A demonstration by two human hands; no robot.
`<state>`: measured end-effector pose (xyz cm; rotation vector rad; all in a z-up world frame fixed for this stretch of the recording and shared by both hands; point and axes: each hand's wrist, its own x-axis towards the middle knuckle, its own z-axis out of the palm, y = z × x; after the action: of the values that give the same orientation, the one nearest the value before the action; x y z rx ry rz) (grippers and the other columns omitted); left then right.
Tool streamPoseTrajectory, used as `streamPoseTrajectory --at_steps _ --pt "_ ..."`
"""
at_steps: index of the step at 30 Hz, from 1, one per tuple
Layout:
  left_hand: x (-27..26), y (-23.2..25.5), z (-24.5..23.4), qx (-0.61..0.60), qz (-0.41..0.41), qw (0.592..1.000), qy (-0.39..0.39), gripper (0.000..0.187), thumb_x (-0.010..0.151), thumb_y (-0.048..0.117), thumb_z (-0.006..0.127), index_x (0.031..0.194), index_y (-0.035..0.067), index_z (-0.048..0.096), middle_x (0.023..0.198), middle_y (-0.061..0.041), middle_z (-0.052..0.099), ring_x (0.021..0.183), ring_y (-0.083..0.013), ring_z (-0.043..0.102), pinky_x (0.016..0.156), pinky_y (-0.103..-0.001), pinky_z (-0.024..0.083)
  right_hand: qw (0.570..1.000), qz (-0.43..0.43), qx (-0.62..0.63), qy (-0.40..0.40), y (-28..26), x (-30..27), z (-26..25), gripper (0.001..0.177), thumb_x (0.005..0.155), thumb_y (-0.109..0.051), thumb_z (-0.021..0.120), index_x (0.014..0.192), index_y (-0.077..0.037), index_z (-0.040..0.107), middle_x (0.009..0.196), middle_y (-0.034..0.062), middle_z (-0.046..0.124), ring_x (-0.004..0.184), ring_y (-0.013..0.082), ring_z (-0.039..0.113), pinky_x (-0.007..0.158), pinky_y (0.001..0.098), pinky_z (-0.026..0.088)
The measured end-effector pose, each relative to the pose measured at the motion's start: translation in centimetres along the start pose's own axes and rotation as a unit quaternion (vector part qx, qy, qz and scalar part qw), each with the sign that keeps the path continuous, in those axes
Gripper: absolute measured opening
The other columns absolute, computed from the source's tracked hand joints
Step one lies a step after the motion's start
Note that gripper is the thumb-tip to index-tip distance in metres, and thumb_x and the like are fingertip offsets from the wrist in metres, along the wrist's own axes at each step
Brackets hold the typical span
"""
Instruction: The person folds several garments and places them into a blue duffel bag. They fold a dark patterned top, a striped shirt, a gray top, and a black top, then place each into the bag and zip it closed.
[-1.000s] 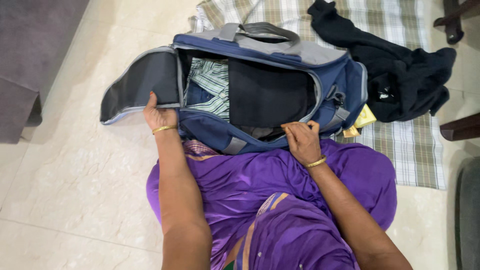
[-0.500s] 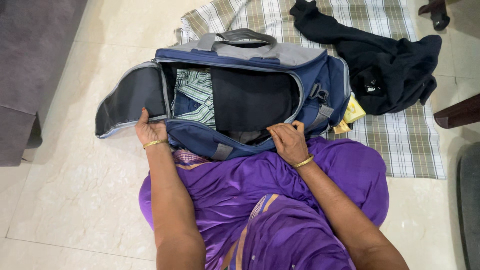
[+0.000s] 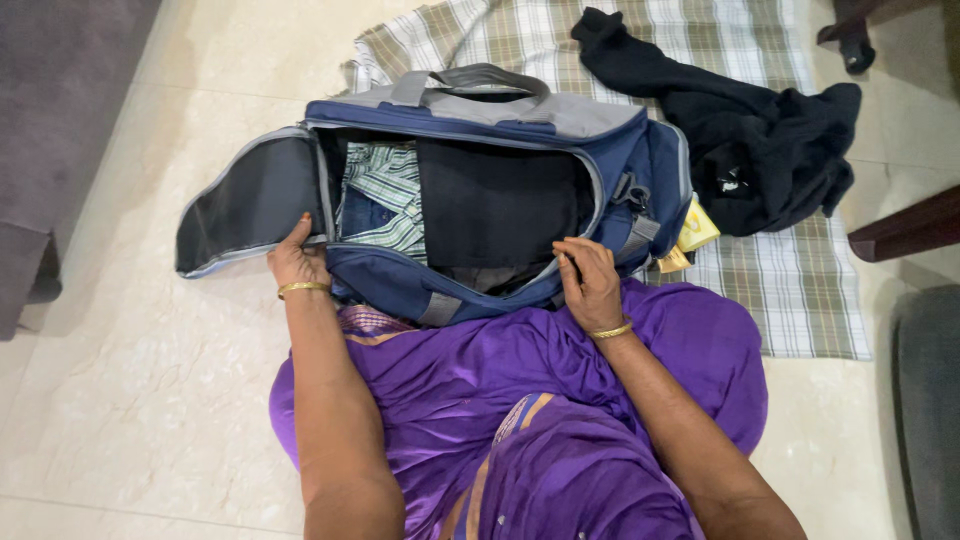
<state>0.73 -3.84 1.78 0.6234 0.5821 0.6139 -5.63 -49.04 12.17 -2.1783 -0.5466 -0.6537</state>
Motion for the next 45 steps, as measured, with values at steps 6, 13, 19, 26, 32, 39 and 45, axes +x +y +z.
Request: streamPoseTrajectory --at_steps 6,13,19,26,32,39,45 --pt "-1.2 0.5 1.2 0.002 0.002 0.999 0.045 0.055 0.071 -0.023 0.072 0.121 -0.003 0.061 0.109 -0.017 0.073 0.094 -0.0335 0.074 0.083 -0.056 0.062 0.989 0.128 0.013 0.077 4.5 -0.4 -1.0 0.016 0.104 -0.008 0.065 0.118 -0.002 0.069 0.110 0.0111 0.072 0.102 0.0211 0.070 0.091 0.0305 0.053" --pt "-0.1 0.2 0.2 -0.077 0.025 0.997 -0.013 0.046 0.071 -0.016 0.072 0.115 -0.005 0.069 0.109 -0.017 0.074 0.098 -0.0328 0.074 0.092 -0.052 0.064 0.929 0.250 0.149 0.230 15.6 -0.2 -6.4 0.021 0.107 -0.006 0.061 0.128 -0.001 0.063 0.109 0.0062 0.073 0.098 0.0112 0.070 0.083 0.0235 0.055" --pt "3.1 -1.5 -1.5 -0.148 0.081 0.986 -0.016 0.041 0.072 -0.019 0.074 0.111 -0.007 0.068 0.108 -0.017 0.073 0.098 -0.0312 0.071 0.100 -0.045 0.057 0.951 0.189 0.166 0.179 15.1 -1.2 -5.8 0.016 0.115 -0.002 0.058 0.130 0.001 0.063 0.114 0.0068 0.071 0.102 0.0104 0.066 0.087 0.0221 0.052" --pt "2.0 -0.8 -0.7 -0.184 0.089 0.979 -0.021 0.051 0.079 -0.019 0.067 0.126 0.001 0.061 0.116 -0.013 0.067 0.105 -0.0285 0.068 0.101 -0.044 0.057 0.986 0.097 0.116 0.067 8.2 0.7 -2.6 0.015 0.114 0.004 0.057 0.127 0.004 0.064 0.116 0.0090 0.069 0.110 0.0141 0.067 0.098 0.0244 0.053" --pt "-0.3 0.3 1.6 -0.114 0.195 0.971 -0.078 0.058 0.075 -0.022 0.065 0.128 0.003 0.060 0.121 -0.012 0.068 0.107 -0.0247 0.067 0.099 -0.039 0.055 0.994 0.096 0.035 0.037 3.8 2.3 -2.3 0.012 0.112 0.000 0.065 0.122 0.001 0.070 0.110 0.0094 0.073 0.097 0.0139 0.067 0.083 0.0235 0.051" --pt "-5.1 2.7 4.9 0.158 0.292 0.933 -0.137 0.042 0.085 -0.009 0.080 0.121 -0.001 0.062 0.116 -0.010 0.071 0.105 -0.0225 0.067 0.096 -0.033 0.054 0.998 0.055 0.039 0.019 2.6 3.2 -1.9 0.012 0.110 0.002 0.064 0.121 0.000 0.069 0.110 0.0108 0.074 0.104 0.0160 0.071 0.092 0.0265 0.054" --pt "-9.7 0.7 7.3 0.494 0.446 0.710 -0.228 0.034 0.076 0.003 0.078 0.108 0.008 0.068 0.106 -0.017 0.071 0.103 -0.0403 0.067 0.093 -0.048 0.056 0.988 0.096 0.114 -0.030 2.1 3.2 -0.1 0.016 0.110 0.000 0.062 0.124 0.000 0.067 0.113 0.0104 0.073 0.105 0.0185 0.070 0.093 0.0269 0.055"
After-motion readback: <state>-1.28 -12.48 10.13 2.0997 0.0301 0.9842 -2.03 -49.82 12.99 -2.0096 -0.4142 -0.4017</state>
